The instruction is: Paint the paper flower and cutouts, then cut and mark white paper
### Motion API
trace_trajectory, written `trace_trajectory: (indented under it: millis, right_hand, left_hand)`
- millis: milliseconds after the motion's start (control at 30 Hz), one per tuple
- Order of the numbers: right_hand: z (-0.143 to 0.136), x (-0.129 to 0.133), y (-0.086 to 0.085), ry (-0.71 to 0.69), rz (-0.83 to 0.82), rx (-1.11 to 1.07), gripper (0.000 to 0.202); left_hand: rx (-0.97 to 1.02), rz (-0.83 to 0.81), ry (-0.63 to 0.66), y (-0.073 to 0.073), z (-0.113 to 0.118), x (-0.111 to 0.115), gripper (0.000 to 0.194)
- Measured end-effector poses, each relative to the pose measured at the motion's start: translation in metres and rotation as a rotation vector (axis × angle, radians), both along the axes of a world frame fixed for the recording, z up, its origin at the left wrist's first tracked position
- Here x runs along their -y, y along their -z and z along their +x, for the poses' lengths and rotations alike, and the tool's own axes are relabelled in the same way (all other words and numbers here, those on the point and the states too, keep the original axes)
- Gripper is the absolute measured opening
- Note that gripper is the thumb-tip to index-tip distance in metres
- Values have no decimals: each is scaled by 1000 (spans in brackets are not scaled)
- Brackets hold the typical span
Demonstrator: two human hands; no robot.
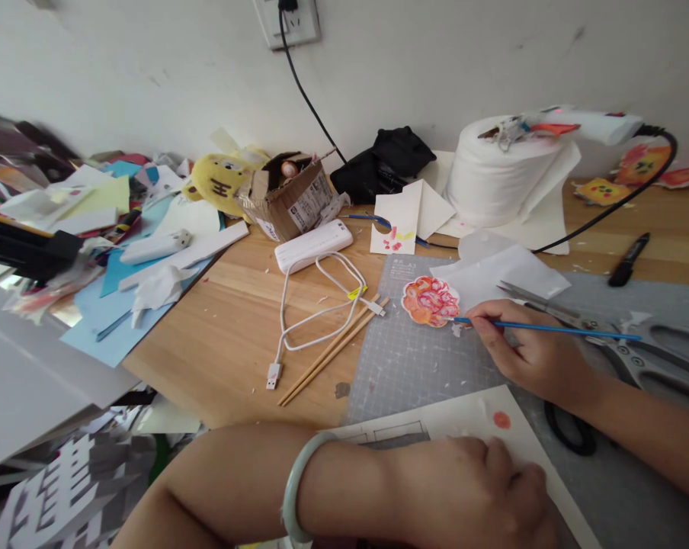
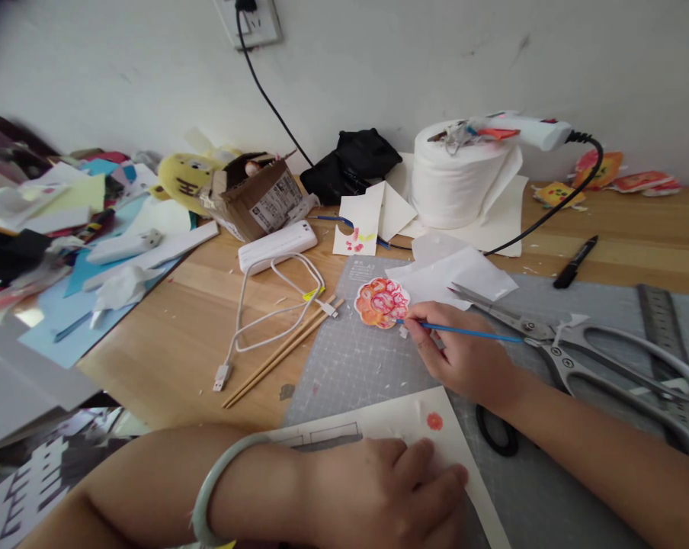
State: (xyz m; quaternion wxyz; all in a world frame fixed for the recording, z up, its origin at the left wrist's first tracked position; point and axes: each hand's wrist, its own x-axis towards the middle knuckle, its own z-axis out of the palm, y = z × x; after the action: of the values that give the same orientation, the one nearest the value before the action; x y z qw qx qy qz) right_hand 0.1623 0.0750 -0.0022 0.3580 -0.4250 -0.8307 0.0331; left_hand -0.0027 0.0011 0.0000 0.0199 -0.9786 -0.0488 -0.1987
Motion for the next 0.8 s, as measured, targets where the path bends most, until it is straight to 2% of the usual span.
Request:
trace_trajectory:
  millis: [267,533,667,800]
  right_hand:
    - [1,1,2,-7,9,12,10]
    - [1,-1,3,10,17,8,9]
    - [5,5,-8,28,10,3,9]
    - [16,30,-25,77,-4,-16,10]
  left_hand:
    - [-100,-1,21,-2,0,0,18]
    - [27,18,-12,0,0,0,17]
    - [15,1,-5,0,-1,-1,16]
    - [-25,-33,3,-2,-4,0,16]
